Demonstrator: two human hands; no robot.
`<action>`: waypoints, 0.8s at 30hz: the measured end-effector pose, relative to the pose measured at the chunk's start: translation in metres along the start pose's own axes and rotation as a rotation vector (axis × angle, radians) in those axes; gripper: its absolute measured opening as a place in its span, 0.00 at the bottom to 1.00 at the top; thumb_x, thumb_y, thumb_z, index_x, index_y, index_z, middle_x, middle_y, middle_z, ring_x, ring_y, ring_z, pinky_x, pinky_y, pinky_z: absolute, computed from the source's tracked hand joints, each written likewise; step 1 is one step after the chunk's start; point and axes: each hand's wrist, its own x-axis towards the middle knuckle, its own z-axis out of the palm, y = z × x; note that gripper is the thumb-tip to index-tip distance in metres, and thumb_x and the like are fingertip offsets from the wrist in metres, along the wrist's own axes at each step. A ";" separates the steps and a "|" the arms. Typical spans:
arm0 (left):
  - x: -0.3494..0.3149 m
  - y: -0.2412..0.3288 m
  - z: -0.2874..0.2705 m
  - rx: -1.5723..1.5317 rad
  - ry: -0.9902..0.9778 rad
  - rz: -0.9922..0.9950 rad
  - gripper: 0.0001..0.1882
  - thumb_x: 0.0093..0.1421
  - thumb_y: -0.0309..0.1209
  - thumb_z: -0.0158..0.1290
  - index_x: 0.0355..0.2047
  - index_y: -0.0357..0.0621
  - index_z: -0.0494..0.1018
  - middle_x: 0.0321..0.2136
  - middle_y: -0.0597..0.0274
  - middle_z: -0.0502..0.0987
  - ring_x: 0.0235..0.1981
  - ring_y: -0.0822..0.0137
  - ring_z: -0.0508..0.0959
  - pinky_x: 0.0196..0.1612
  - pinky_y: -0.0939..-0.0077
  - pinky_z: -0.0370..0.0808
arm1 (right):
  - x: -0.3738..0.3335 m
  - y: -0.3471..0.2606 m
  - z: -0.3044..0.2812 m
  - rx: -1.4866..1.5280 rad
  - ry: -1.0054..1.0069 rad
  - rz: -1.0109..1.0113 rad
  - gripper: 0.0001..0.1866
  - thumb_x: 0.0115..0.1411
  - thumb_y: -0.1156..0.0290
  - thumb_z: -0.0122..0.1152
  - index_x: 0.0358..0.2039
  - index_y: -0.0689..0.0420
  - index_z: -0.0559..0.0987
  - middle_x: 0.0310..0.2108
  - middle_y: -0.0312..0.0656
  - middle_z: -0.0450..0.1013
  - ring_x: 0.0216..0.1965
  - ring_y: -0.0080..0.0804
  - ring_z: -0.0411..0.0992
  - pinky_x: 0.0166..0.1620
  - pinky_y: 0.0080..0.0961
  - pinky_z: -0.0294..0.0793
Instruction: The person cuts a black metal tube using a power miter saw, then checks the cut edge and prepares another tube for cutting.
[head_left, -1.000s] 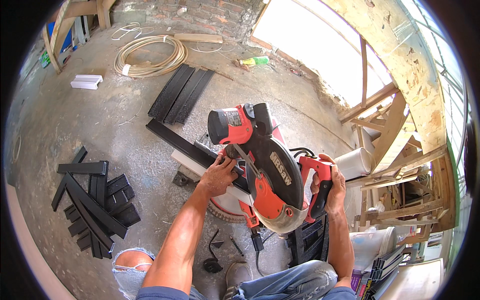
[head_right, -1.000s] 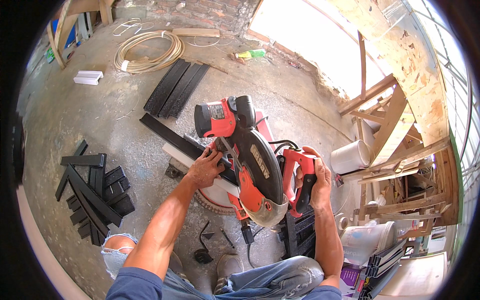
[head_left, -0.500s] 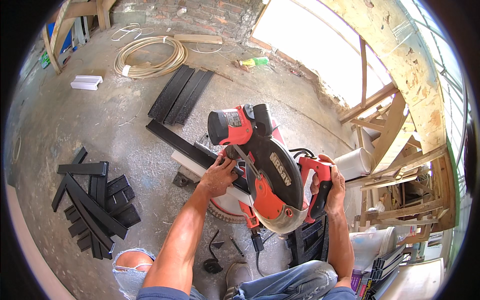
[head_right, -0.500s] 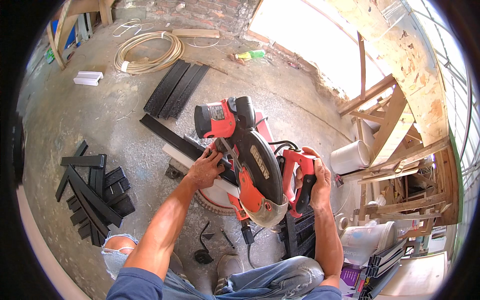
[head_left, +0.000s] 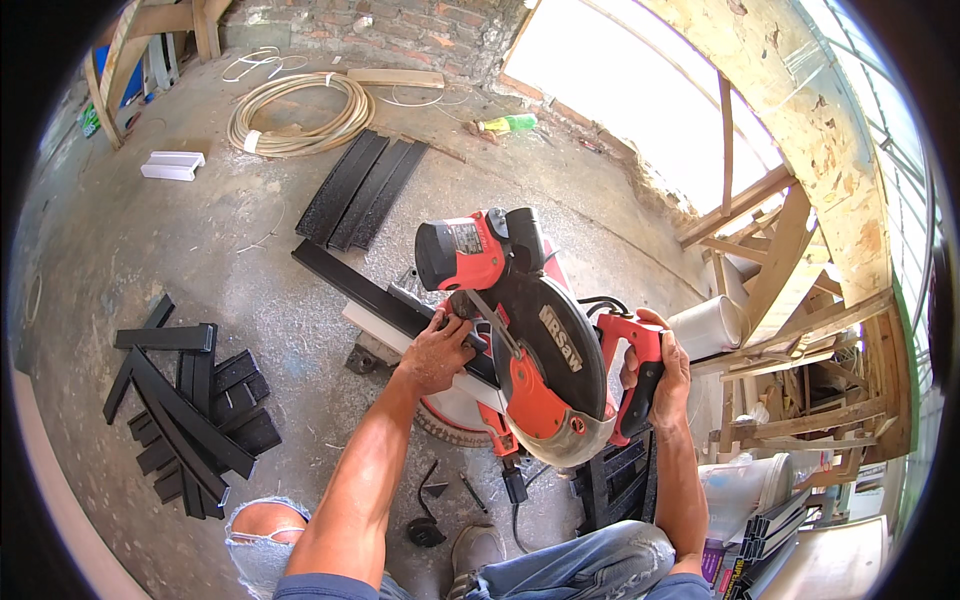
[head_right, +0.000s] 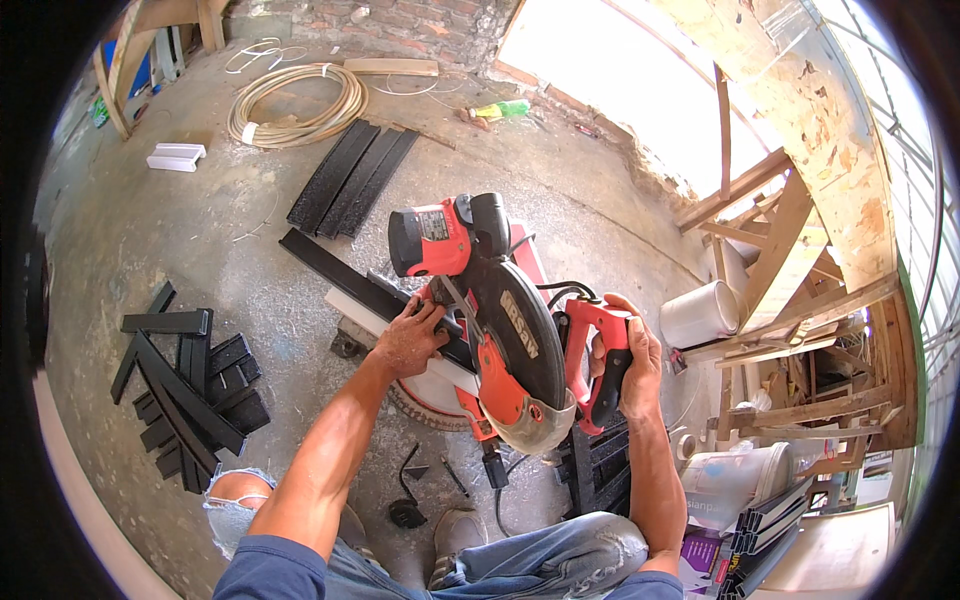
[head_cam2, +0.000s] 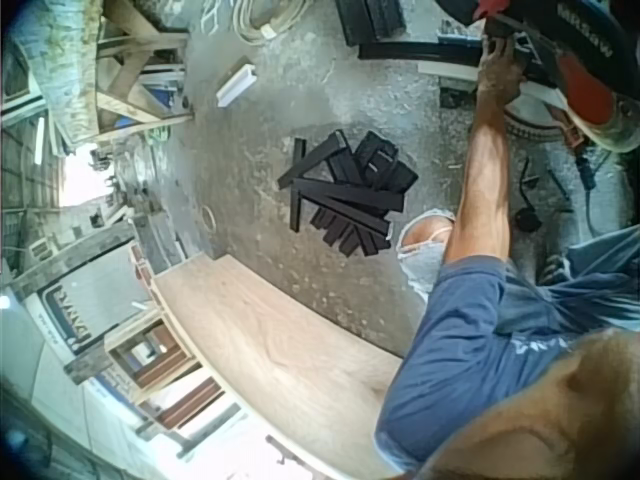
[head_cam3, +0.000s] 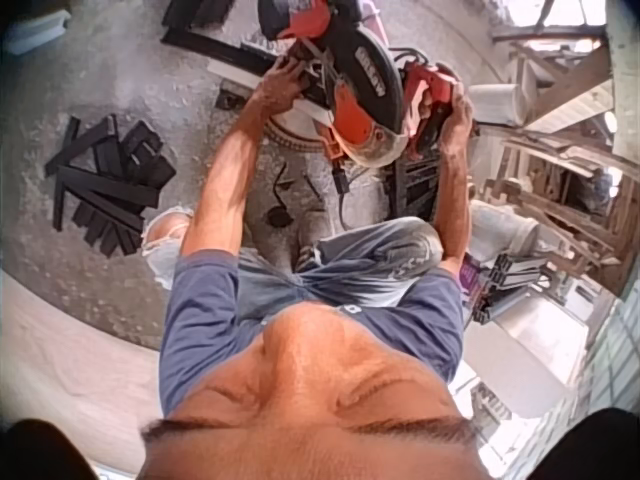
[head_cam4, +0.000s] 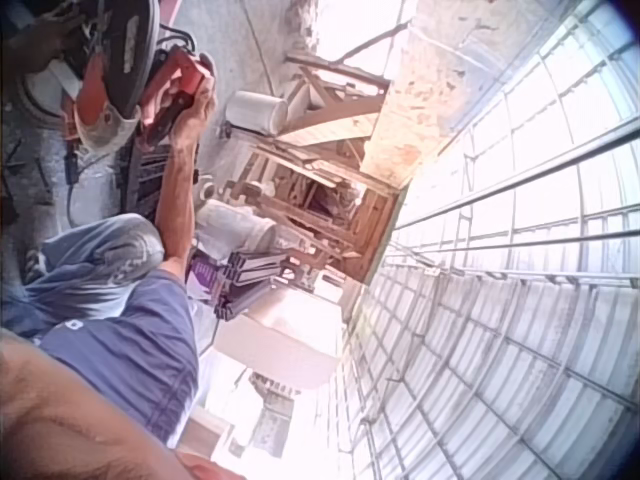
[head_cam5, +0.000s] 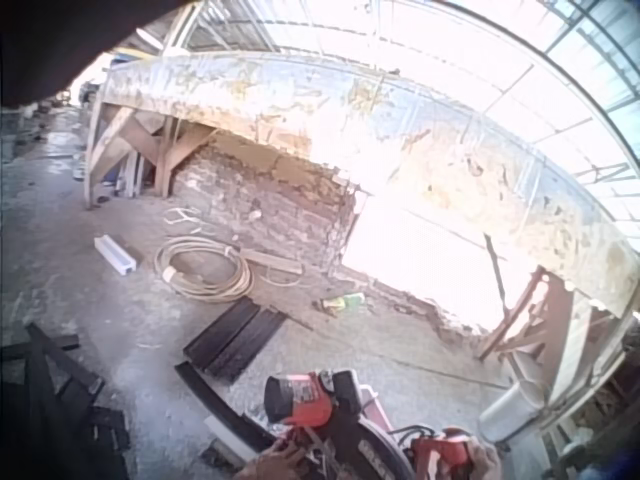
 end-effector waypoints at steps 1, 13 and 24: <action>0.000 0.000 0.000 0.000 -0.001 0.000 0.18 0.52 0.40 0.67 0.43 0.51 0.84 0.58 0.55 0.67 0.66 0.51 0.63 0.73 0.41 0.54 | 0.000 0.000 0.000 0.001 0.000 0.001 0.31 0.76 0.49 0.45 0.64 0.64 0.69 0.24 0.39 0.73 0.19 0.24 0.70 0.23 0.21 0.71; 0.000 0.000 0.000 0.013 -0.020 -0.007 0.18 0.52 0.41 0.67 0.43 0.52 0.84 0.57 0.55 0.67 0.66 0.50 0.63 0.73 0.42 0.54 | -0.001 0.000 0.002 0.014 0.011 0.006 0.31 0.76 0.49 0.45 0.63 0.65 0.69 0.24 0.39 0.73 0.19 0.24 0.70 0.23 0.20 0.71; 0.001 0.001 0.000 -0.007 -0.007 -0.011 0.17 0.52 0.40 0.67 0.41 0.51 0.84 0.58 0.55 0.67 0.67 0.50 0.62 0.74 0.41 0.53 | 0.000 0.000 0.001 0.009 0.002 0.009 0.31 0.76 0.49 0.44 0.64 0.65 0.68 0.24 0.40 0.73 0.19 0.25 0.70 0.24 0.21 0.71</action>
